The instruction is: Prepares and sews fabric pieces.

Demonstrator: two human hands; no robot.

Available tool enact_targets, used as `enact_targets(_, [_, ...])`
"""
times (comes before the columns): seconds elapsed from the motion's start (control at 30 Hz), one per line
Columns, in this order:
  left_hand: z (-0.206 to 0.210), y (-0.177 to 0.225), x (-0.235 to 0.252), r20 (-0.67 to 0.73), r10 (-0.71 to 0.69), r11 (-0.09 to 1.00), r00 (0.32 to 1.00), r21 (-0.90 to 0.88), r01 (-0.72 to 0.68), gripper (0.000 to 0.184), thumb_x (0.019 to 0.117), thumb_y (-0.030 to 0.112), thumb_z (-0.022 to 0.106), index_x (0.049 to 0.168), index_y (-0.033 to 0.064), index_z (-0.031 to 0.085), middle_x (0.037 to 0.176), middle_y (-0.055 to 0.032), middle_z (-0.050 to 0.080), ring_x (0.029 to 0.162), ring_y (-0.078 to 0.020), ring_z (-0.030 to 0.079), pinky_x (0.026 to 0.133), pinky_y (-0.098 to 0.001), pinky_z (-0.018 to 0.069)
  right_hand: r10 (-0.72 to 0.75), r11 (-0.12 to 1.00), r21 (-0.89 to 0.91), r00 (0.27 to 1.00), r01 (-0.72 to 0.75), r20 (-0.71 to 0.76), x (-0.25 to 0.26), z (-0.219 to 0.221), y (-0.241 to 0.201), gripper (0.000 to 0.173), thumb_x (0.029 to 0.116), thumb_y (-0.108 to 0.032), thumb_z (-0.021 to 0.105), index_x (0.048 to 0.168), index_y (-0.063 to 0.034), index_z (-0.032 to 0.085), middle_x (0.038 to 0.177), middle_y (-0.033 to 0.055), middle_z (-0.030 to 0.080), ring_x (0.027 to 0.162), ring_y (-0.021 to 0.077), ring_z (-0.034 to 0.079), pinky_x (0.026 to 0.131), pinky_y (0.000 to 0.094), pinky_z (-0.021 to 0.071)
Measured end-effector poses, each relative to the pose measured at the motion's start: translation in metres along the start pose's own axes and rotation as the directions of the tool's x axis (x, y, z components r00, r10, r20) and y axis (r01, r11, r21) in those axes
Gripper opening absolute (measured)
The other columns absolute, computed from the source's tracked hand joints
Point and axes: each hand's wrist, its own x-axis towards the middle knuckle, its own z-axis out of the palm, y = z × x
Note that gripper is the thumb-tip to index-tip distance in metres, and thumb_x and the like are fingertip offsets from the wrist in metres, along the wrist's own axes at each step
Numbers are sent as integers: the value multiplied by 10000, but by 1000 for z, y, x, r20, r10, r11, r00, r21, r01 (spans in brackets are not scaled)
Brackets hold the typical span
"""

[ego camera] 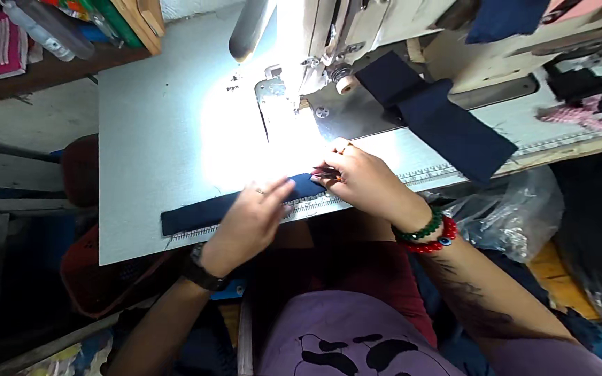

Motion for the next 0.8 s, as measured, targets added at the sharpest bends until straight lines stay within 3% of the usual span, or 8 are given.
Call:
enact_targets(0.07, [15, 3, 7, 129, 21, 999, 991, 29, -25, 428, 1085, 311, 460, 1440, 107, 584, 1571, -63, 483, 1500, -217, 382, 1230, -615, 226, -4, 1000, -11, 1000, 4, -8, 5, 0, 4, 95, 905, -141, 700, 977, -84, 727, 976, 106, 624, 870, 266, 645, 689, 466, 544])
enact_targets(0.1, [17, 1, 13, 151, 25, 998, 988, 53, -33, 445, 1092, 337, 438, 1452, 114, 574, 1587, -57, 464, 1513, -217, 359, 1224, -631, 217, -3, 1000, -22, 1000, 2, -19, 9, -1, 6, 89, 902, -103, 685, 972, -56, 714, 966, 130, 642, 869, 292, 660, 688, 488, 546])
enact_targets(0.27, [10, -30, 54, 112, 54, 997, 992, 48, -60, 421, 1079, 283, 466, 1431, 89, 592, 1566, -106, 480, 1477, -251, 413, 1188, -472, 371, -65, 989, -141, 992, 49, -111, 30, -17, 18, 255, 855, -1, 727, 1106, -21, 685, 1096, 198, 650, 968, 374, 671, 774, 551, 557])
enact_targets(0.33, [7, -41, 65, 108, 77, 995, 991, 52, -83, 421, 1075, 267, 483, 1440, 80, 581, 1582, -106, 459, 1487, -240, 396, 1210, -439, 351, -166, 969, -204, 977, 137, -134, 40, -17, 34, 286, 847, -45, 718, 1130, -86, 711, 1131, 142, 668, 1026, 345, 664, 792, 526, 568])
enact_targets(0.4, [5, -52, 69, 97, 112, 991, 989, 62, -119, 420, 1071, 254, 485, 1439, 78, 581, 1579, -102, 465, 1493, -241, 388, 1219, -433, 339, -274, 944, -224, 955, 243, -115, 44, -17, 43, 310, 818, -47, 678, 1108, -124, 757, 1092, 97, 713, 1017, 341, 667, 729, 513, 563])
enact_targets(0.53, [-1, -64, 79, 79, 133, 985, 988, 95, -141, 411, 1045, 195, 489, 1421, 70, 597, 1575, -97, 474, 1497, -257, 382, 1221, -443, 330, -319, 922, -225, 948, 314, 17, 39, -13, 57, 475, 813, -25, 658, 1250, -189, 747, 1309, -12, 703, 1086, 287, 666, 762, 461, 556])
enact_targets(0.7, [2, -62, 93, 90, 122, 981, 988, 142, -134, 437, 1019, 93, 494, 1448, 53, 569, 1558, -105, 495, 1457, -239, 446, 1187, -421, 380, -303, 926, -234, 953, 297, 12, 46, -12, 62, 477, 793, -32, 685, 1244, -173, 746, 1335, -5, 688, 1100, 283, 657, 768, 446, 557])
enact_targets(0.8, [0, -68, 95, 108, 122, 981, 987, 139, -137, 431, 1034, 122, 457, 1445, 71, 575, 1567, -88, 486, 1461, -222, 441, 1190, -410, 373, -301, 930, -222, 954, 294, 3, 50, -10, 63, 459, 802, -41, 689, 1236, -176, 750, 1331, 8, 688, 1097, 291, 660, 768, 447, 560])
